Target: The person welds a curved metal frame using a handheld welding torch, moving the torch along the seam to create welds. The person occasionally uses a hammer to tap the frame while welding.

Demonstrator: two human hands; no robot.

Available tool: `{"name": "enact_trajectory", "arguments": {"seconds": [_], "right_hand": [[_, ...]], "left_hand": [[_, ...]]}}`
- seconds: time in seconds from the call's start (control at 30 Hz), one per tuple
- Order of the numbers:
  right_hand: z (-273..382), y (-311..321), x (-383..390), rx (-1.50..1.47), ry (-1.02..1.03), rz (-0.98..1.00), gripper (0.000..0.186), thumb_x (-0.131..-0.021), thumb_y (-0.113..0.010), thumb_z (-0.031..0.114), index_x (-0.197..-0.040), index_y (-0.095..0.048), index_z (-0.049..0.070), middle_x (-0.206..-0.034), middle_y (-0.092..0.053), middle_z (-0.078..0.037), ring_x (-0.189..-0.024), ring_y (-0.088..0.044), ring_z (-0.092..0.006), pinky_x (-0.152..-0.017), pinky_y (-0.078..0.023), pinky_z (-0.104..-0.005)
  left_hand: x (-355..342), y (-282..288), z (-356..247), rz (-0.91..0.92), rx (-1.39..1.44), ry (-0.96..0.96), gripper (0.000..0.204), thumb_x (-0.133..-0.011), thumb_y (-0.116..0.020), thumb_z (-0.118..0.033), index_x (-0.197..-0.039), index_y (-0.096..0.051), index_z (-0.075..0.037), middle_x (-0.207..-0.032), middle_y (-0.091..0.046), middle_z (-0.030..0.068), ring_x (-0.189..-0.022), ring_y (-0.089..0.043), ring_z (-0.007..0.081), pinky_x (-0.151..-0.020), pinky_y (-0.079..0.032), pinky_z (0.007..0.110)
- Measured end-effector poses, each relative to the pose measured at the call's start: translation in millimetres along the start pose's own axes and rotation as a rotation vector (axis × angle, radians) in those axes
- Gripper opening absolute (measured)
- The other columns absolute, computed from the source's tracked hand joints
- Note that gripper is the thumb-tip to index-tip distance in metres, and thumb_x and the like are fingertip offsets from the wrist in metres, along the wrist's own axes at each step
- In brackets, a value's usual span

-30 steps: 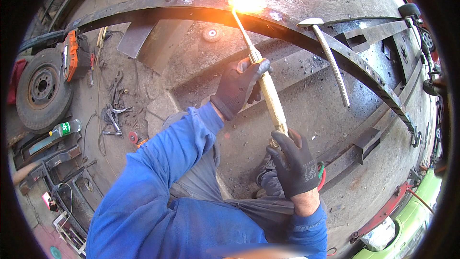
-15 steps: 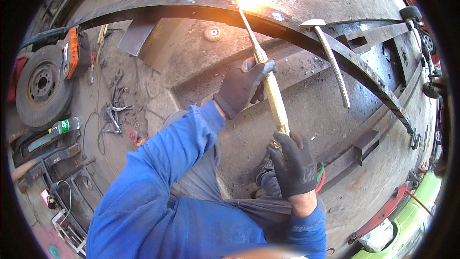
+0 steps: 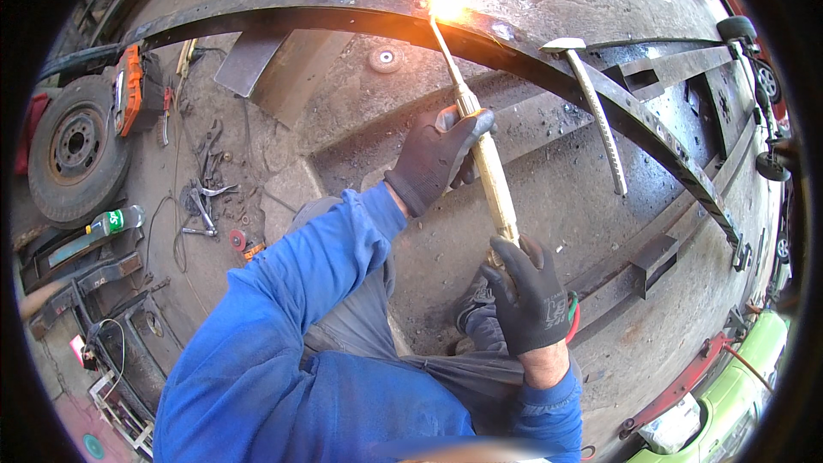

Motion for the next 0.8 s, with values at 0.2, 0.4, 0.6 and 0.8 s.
{"name": "enact_trajectory", "arguments": {"seconds": [0.2,0.4,0.6,0.8], "right_hand": [[2,1,0,0.043,0.043,-0.007,0.044,-0.098,-0.082,0.019,-0.14,-0.072,0.014,-0.14,-0.066,-0.024,-0.114,-0.077,-0.0414,-0.09,-0.064,-0.0466],[-1,-1,0,0.012,0.03,-0.007,0.044,-0.098,-0.082,0.019,-0.141,-0.072,0.014,-0.139,-0.066,-0.024,-0.114,-0.077,-0.0419,-0.09,-0.064,-0.0467],[0,-1,0,-0.022,0.028,-0.033,0.045,-0.098,-0.082,0.021,-0.14,-0.071,0.012,-0.138,-0.066,-0.024,-0.121,-0.072,-0.0422,-0.096,-0.061,-0.0476],[3,0,-3,-0.089,0.053,-0.023,0.044,-0.097,-0.083,0.017,-0.138,-0.071,0.009,-0.134,-0.068,-0.025,-0.119,-0.072,-0.0417,-0.098,-0.06,-0.0474]], "left_hand": [[0,-1,-1,0.015,0.026,0.006,0.046,-0.106,-0.067,-0.053,-0.11,-0.075,-0.009,-0.073,-0.061,0.0026,-0.052,-0.055,0.0087,-0.047,-0.044,0.026],[-2,-1,3,0.001,0.037,0.029,0.043,-0.107,-0.067,-0.05,-0.111,-0.074,-0.008,-0.072,-0.061,0.0024,-0.052,-0.054,0.0086,-0.047,-0.044,0.026],[1,-2,-7,-0.03,0.086,-0.036,0.04,-0.108,-0.068,-0.047,-0.11,-0.074,-0.007,-0.072,-0.063,0.0016,-0.053,-0.058,0.0082,-0.048,-0.046,0.025],[5,-1,-7,-0.055,0.04,-0.02,0.044,-0.11,-0.065,-0.049,-0.114,-0.075,-0.007,-0.074,-0.062,0.0021,-0.053,-0.056,0.0076,-0.048,-0.045,0.025]]}}
Point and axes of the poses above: each hand's wrist, its own x-axis away from the middle knuckle, its own y-axis out of the back of the hand, z = x × y, the point moved 8 cm from there along -x, towards the middle knuckle
